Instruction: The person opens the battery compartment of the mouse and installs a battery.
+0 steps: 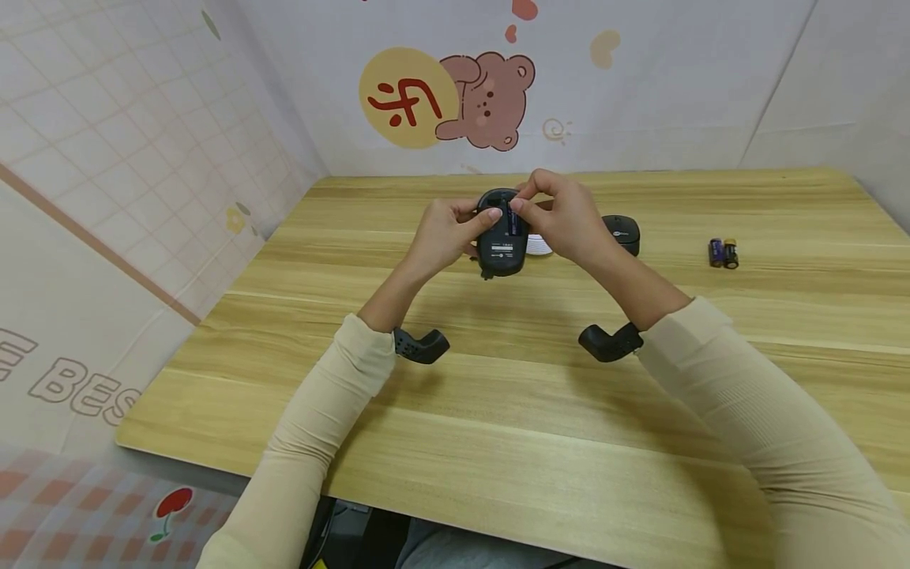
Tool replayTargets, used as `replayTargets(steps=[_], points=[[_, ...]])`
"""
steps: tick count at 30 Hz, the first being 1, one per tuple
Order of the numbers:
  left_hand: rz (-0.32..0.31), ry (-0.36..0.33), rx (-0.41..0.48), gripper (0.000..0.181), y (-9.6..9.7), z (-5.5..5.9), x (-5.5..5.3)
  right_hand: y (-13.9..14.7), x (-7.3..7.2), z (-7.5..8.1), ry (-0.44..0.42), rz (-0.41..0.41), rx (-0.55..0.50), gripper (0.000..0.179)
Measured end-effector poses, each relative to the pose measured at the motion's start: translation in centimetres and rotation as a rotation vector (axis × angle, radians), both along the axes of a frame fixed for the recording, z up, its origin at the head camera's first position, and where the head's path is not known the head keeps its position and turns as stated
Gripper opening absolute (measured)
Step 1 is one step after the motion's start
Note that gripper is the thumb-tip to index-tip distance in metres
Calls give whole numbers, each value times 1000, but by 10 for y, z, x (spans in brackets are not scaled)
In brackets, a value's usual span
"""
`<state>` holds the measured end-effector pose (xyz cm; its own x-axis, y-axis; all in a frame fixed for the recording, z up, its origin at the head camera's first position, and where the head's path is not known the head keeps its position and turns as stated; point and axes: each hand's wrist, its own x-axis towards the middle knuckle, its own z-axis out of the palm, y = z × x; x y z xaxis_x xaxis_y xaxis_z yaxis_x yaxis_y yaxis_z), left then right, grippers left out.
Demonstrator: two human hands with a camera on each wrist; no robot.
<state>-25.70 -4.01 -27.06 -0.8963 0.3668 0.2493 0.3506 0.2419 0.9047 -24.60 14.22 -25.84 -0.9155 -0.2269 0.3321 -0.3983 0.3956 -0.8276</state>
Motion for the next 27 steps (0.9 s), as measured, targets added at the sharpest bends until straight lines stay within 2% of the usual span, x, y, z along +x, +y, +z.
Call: replayTargets(steps=[10,17,27], points=[[-3,-16,-3,32,-1,0,-1,-1,0,1,1,14,10,12],[-17,31,9,31,-2,0,1,-2,0,0,14,8,14,9],[-20,25,4,31,1,-1,0,0,0,-1,-2,-22,22,11]])
